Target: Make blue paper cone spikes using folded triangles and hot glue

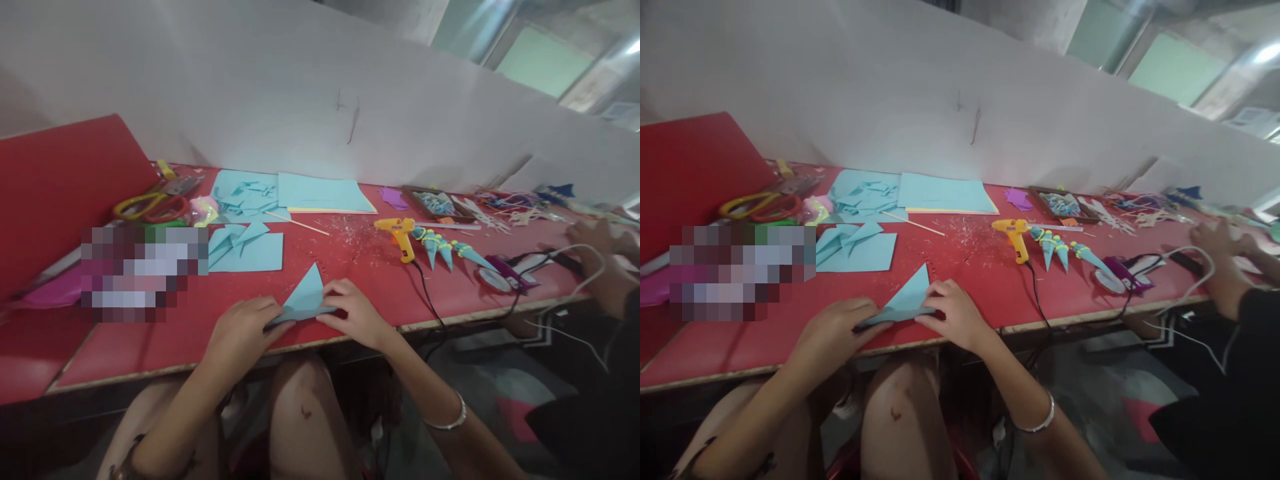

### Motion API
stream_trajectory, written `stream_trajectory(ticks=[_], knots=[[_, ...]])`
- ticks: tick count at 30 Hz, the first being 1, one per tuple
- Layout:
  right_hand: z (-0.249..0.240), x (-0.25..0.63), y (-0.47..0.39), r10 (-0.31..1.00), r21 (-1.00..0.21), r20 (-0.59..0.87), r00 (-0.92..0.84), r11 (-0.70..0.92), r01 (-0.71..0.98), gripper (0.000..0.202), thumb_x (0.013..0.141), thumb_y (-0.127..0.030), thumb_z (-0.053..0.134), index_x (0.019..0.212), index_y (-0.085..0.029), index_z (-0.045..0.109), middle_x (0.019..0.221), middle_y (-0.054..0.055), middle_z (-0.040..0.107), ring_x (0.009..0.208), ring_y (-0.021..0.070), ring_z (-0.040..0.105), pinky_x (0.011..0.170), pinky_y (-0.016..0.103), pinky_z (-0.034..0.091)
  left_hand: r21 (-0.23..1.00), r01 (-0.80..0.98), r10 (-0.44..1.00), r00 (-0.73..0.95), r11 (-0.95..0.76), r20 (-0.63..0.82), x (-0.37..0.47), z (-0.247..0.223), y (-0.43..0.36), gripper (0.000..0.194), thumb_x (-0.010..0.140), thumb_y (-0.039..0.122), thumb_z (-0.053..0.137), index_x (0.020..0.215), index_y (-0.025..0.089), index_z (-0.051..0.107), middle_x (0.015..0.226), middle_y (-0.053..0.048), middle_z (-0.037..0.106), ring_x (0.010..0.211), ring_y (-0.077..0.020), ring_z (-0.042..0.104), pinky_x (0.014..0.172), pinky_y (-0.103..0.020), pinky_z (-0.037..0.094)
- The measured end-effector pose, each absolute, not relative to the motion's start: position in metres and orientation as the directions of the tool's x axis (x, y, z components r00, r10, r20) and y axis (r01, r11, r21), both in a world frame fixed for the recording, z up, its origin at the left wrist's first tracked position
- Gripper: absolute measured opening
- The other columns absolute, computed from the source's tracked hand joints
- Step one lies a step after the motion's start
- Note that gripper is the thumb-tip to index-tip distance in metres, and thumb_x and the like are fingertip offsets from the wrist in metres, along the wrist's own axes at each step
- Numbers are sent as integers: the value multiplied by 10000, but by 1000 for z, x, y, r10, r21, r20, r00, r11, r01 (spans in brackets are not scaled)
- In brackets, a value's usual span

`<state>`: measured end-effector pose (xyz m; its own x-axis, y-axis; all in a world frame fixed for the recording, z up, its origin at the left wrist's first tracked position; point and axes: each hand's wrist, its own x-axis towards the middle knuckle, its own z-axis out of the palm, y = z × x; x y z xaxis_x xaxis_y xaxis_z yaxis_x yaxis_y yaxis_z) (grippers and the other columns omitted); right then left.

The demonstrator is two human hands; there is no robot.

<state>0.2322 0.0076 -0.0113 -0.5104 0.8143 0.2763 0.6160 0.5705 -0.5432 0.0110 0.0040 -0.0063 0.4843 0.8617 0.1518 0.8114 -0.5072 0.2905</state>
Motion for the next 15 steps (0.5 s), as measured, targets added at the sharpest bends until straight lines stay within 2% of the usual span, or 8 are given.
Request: stream_trajectory(ticks=[6, 10, 15], knots=[[-16, 224, 12, 887, -583, 283, -365, 462, 669, 161, 789, -329, 617, 741, -176, 633, 859, 44, 600, 837, 164, 501, 759, 297, 402, 313, 883, 937, 332, -350, 109, 16, -2, 0, 342, 860, 435, 448, 708, 186, 626, 684, -3, 600, 649, -138, 554, 523, -242, 286], [-16, 221, 12, 906, -592, 265, -329, 422, 687, 174, 793, -321, 613, 688, -183, 603, 798, 30, 580, 816, 159, 493, 734, 288, 384, 320, 900, 954, 296, -296, 50, 17, 0, 1, 333, 858, 434, 445, 694, 187, 597, 694, -3, 604, 645, -138, 555, 520, -239, 281], [-15, 218, 13, 917, -577, 250, -310, 398, 713, 241, 803, -299, 599, 616, -170, 522, 762, 24, 552, 780, 151, 470, 710, 281, 365, 275, 919, 959, 278, -282, 55, 16, 0, 3, 322, 858, 437, 439, 711, 193, 589, 693, -13, 608, 666, -156, 570, 521, -248, 277]])
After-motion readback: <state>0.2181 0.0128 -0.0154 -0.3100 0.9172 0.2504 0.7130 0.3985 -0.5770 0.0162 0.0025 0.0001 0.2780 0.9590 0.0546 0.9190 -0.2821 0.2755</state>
